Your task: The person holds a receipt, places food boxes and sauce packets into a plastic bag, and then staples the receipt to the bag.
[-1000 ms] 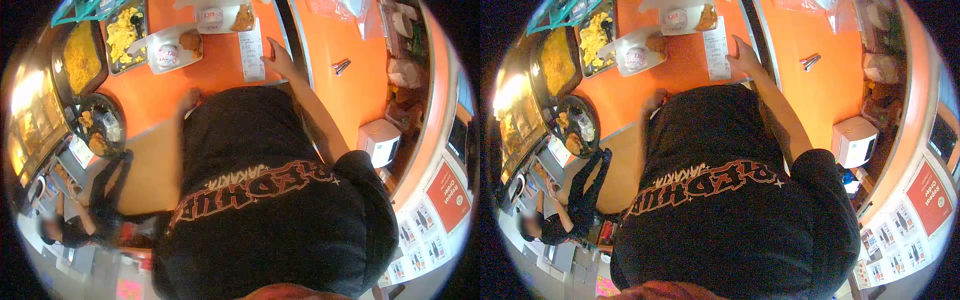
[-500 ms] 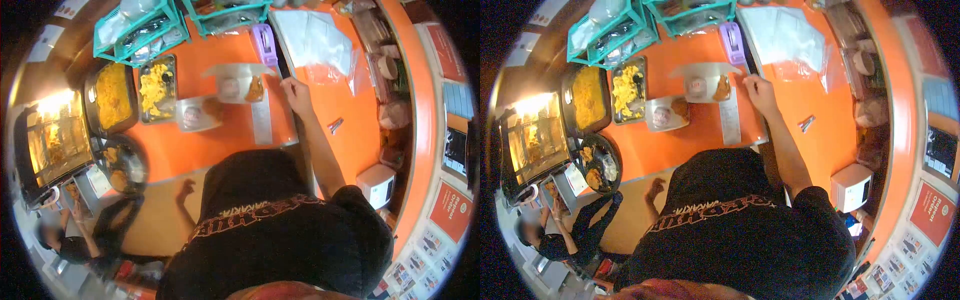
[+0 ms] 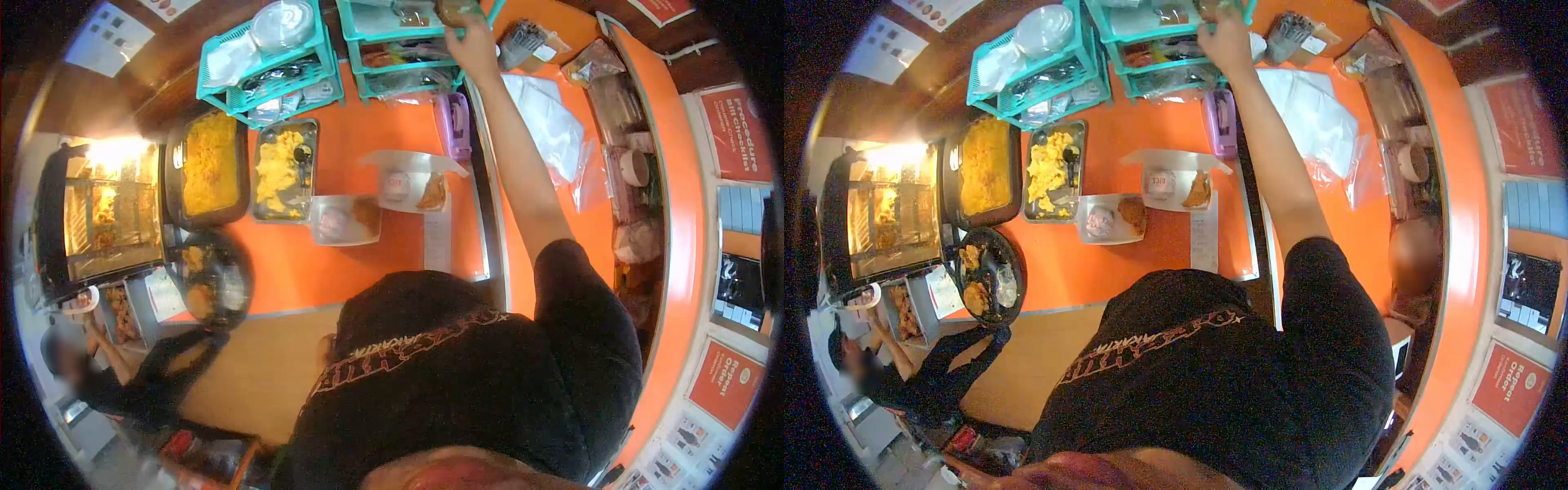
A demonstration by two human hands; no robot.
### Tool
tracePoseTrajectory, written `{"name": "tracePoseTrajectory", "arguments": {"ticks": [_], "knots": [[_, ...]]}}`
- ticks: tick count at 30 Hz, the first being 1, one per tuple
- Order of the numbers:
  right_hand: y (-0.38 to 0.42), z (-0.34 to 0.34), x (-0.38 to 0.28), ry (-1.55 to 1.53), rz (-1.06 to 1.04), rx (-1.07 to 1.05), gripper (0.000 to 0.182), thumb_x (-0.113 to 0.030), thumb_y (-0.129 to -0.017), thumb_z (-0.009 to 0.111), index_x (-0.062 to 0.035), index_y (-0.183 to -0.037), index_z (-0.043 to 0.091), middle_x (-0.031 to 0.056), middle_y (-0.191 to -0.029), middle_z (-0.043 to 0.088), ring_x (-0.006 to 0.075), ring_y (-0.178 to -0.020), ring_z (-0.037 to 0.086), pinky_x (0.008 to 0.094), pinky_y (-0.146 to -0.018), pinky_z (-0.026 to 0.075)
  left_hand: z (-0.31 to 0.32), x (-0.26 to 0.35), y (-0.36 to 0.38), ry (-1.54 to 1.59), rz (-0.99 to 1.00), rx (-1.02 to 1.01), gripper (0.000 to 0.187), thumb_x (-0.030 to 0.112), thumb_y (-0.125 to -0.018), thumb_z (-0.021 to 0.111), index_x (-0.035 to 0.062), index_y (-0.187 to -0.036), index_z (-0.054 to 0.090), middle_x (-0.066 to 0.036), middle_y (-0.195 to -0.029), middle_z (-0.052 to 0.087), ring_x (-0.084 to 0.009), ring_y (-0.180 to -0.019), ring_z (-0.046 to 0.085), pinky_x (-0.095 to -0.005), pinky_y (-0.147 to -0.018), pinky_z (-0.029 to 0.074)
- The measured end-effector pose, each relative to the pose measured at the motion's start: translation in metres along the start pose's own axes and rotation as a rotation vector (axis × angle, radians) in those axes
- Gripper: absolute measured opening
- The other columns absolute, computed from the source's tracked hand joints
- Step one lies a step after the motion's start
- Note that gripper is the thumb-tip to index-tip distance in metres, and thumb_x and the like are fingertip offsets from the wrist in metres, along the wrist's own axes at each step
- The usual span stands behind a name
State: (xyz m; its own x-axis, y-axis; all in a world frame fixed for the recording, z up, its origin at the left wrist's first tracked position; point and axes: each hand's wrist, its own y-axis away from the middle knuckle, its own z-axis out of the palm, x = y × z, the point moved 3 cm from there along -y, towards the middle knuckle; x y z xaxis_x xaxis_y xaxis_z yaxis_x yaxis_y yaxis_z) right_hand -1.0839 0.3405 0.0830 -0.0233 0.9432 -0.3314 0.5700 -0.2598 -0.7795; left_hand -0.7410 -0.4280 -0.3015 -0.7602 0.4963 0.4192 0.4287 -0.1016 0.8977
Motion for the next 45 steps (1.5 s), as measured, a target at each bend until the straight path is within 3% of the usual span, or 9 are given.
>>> {"name": "tracePoseTrajectory", "arguments": {"ticks": [2, 6, 9, 16, 20, 23, 26, 34, 45], "knots": [[-0.029, 0.018, 0.02, 0.169, 0.027, 0.194, 0.039, -0.034, -0.079, 0.075, 0.0001, -0.096, 0.07, 0.0259, -0.107, 0.067, 0.0418, -0.097, 0.065, 0.0498, -0.087, 0.052, 0.018, 0.011, -0.005, -0.049, 0.031, 0.003, 0.036, 0.034, -0.098, 0.048, 0.0062, -0.115, 0.062, -0.012, -0.102, 0.068, -0.0225, -0.076, 0.06, -0.0367, -0.068, 0.049], [-0.045, 0.046, 0.053, 0.31, 0.17, -0.229, 0.049, -0.035, -0.08, 0.073, 0.0049, -0.105, 0.063, 0.0289, -0.104, 0.067, 0.0446, -0.097, 0.065, 0.0524, -0.083, 0.053, 0.037, 0.018, -0.012, -0.07, 0.063, 0.033, 0.037, 0.032, -0.097, 0.048, 0.0048, -0.117, 0.064, -0.014, -0.102, 0.069, -0.0251, -0.079, 0.062, -0.0385, -0.071, 0.049], [-0.039, 0.038, 0.035, 0.342, 0.182, -0.154, 0.024, -0.021, -0.084, 0.069, 0.0002, -0.094, 0.069, 0.0209, -0.093, 0.068, 0.0394, -0.087, 0.066, 0.0459, -0.081, 0.053, 0.039, 0.014, -0.014, -0.069, 0.079, 0.074, 0.038, 0.03, -0.096, 0.048, 0.0037, -0.118, 0.065, -0.015, -0.103, 0.07, -0.027, -0.081, 0.063, -0.0399, -0.073, 0.05], [-0.025, 0.029, 0.042, -0.219, 0.401, 0.185, 0.021, -0.015, -0.094, 0.06, -0.0002, -0.109, 0.058, 0.018, -0.098, 0.069, 0.0332, -0.085, 0.068, 0.0432, -0.076, 0.055, 0.023, -0.001, -0.013, -0.077, 0.109, 0.154, 0.041, 0.027, -0.095, 0.049, 0.0012, -0.12, 0.067, -0.018, -0.104, 0.071, -0.0315, -0.085, 0.066, -0.043, -0.078, 0.05], [-0.013, 0.007, 0.004, -1.1, 0.775, 0.012, 0.025, -0.009, -0.1, 0.049, 0.0015, -0.122, 0.057, 0.0074, -0.11, 0.066, 0.0183, -0.086, 0.066, 0.0317, -0.07, 0.056, 0.018, -0.058, -0.048, 0.346, -0.104, 0.062, 0.033, 0.025, -0.097, 0.044, 0.0099, -0.123, 0.058, -0.007, -0.101, 0.064, -0.0173, -0.072, 0.058, -0.034, -0.058, 0.046], [0.028, -0.018, -0.043, -1.199, 0.779, -0.309, 0.023, -0.013, -0.103, 0.046, -0.0018, -0.116, 0.061, 0.0076, -0.098, 0.068, 0.019, -0.081, 0.065, 0.0327, -0.075, 0.055, 0.017, -0.026, -0.038, -0.085, 0.319, 0.138, 0.038, 0.031, -0.096, 0.05, 0.003, -0.111, 0.07, -0.017, -0.095, 0.071, -0.0287, -0.079, 0.065, -0.0394, -0.071, 0.05], [0.098, -0.036, -0.091, -1.01, 0.569, -0.858, 0.023, -0.015, -0.102, 0.049, -0.0007, -0.11, 0.066, 0.004, -0.092, 0.07, 0.0169, -0.081, 0.066, 0.0332, -0.073, 0.055, 0.023, 0.003, -0.017, 0.035, 0.101, 0.112, 0.036, 0.027, -0.094, 0.053, -0.0016, -0.103, 0.073, -0.018, -0.094, 0.072, -0.0267, -0.081, 0.066, -0.0394, -0.073, 0.051], [0.316, 0.005, -0.121, -0.215, 0.313, -0.99, 0.023, -0.01, -0.082, 0.068, -0.0128, -0.104, 0.072, 0.02, -0.087, 0.069, 0.0348, -0.081, 0.068, 0.0407, -0.073, 0.053, 0.025, 0.003, -0.034, 0.113, 0.106, 0.101, 0.032, 0.025, -0.097, 0.048, 0.0025, -0.113, 0.063, -0.009, -0.099, 0.069, -0.0172, -0.073, 0.06, -0.0304, -0.064, 0.048], [0.327, 0.018, -0.105, -0.273, 0.373, -0.837, 0.02, -0.011, -0.089, 0.062, -0.0065, -0.105, 0.074, 0.0122, -0.082, 0.072, 0.0219, -0.073, 0.071, 0.0343, -0.068, 0.054, 0.014, -0.007, -0.001, 0.095, -0.043, 0.097, 0.035, 0.025, -0.095, 0.045, 0.0074, -0.123, 0.058, -0.008, -0.109, 0.067, -0.018, -0.08, 0.058, -0.0363, -0.07, 0.048]]}}
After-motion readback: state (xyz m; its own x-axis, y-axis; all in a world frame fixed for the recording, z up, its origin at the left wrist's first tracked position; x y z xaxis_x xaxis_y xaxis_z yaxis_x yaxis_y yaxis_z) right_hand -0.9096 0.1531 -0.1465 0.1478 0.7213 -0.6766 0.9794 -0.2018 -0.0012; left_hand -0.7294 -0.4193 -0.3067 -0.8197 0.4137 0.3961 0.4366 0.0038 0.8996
